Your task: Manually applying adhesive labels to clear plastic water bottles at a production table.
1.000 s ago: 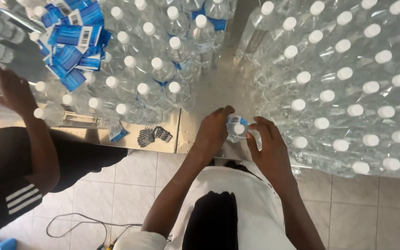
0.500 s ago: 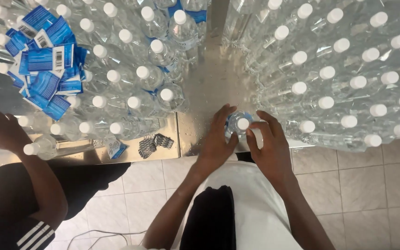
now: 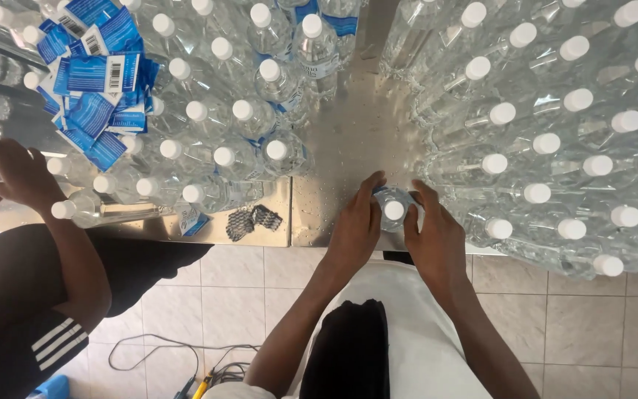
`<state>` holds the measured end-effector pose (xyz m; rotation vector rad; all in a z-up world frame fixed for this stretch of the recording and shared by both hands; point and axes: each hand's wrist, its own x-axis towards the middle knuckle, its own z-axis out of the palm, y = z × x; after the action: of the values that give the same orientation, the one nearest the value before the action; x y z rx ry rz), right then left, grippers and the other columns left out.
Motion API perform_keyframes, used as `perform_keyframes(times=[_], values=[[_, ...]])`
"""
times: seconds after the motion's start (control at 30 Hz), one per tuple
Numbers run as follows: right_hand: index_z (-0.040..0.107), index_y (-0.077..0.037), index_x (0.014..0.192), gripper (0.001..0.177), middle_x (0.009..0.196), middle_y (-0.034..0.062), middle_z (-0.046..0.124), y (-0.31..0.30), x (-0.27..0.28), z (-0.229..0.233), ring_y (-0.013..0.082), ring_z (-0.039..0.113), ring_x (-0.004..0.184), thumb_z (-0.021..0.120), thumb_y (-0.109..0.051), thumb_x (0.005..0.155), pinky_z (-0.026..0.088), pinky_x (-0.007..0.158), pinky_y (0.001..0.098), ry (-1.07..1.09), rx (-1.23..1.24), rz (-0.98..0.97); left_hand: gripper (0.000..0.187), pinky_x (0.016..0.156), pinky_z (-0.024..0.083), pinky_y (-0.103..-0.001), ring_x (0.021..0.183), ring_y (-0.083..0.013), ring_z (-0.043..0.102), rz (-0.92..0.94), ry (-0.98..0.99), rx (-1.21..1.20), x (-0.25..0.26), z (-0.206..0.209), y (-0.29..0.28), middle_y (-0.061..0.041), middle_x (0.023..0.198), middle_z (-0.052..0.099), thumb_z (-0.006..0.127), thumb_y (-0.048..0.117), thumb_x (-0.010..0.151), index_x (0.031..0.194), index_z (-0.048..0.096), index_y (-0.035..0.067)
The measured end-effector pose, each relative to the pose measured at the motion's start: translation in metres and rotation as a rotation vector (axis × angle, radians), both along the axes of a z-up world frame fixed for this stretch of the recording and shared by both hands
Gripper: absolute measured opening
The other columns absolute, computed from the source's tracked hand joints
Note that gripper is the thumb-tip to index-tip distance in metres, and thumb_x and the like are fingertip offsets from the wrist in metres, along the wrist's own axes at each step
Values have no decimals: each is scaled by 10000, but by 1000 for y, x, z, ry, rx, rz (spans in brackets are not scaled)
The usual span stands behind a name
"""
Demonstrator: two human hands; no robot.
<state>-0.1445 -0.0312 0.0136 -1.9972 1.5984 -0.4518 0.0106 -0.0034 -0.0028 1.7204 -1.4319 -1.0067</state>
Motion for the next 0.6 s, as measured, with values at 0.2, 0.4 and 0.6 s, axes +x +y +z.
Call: perform_keyframes(times=[0.2, 0.4, 0.6], values=[[645, -99, 1478, 354, 1321, 154, 780, 5, -9, -13, 347, 761, 1198, 562, -96, 1134, 653, 932, 493, 78, -38, 131, 489, 1182, 527, -537, 1444, -392, 595, 46, 40, 58, 0, 5, 11, -230, 1536, 619, 408, -4, 1112, 1594, 463, 56], [441, 14, 1641, 547, 1590, 256, 551, 16, -14, -29, 420, 570, 1438, 534, -143, 1126, 573, 1104, 532, -113, -91, 225, 572, 1304, 300, -661, 1580, -490, 367, 98, 264, -41, -9, -1, 16, -265, 1687, 448, 304, 350, 1178, 1650, 390, 40], [356, 61, 1675, 552, 1608, 295, 491, 12, -14, -32, 470, 494, 1487, 419, -180, 1183, 504, 1153, 589, -260, -16, 243, 642, 1311, 278, -645, 1596, -463, 346, 235, 325, -103, -19, -24, 18, -219, 1680, 479, 203, 449, 1190, 1668, 409, 74]])
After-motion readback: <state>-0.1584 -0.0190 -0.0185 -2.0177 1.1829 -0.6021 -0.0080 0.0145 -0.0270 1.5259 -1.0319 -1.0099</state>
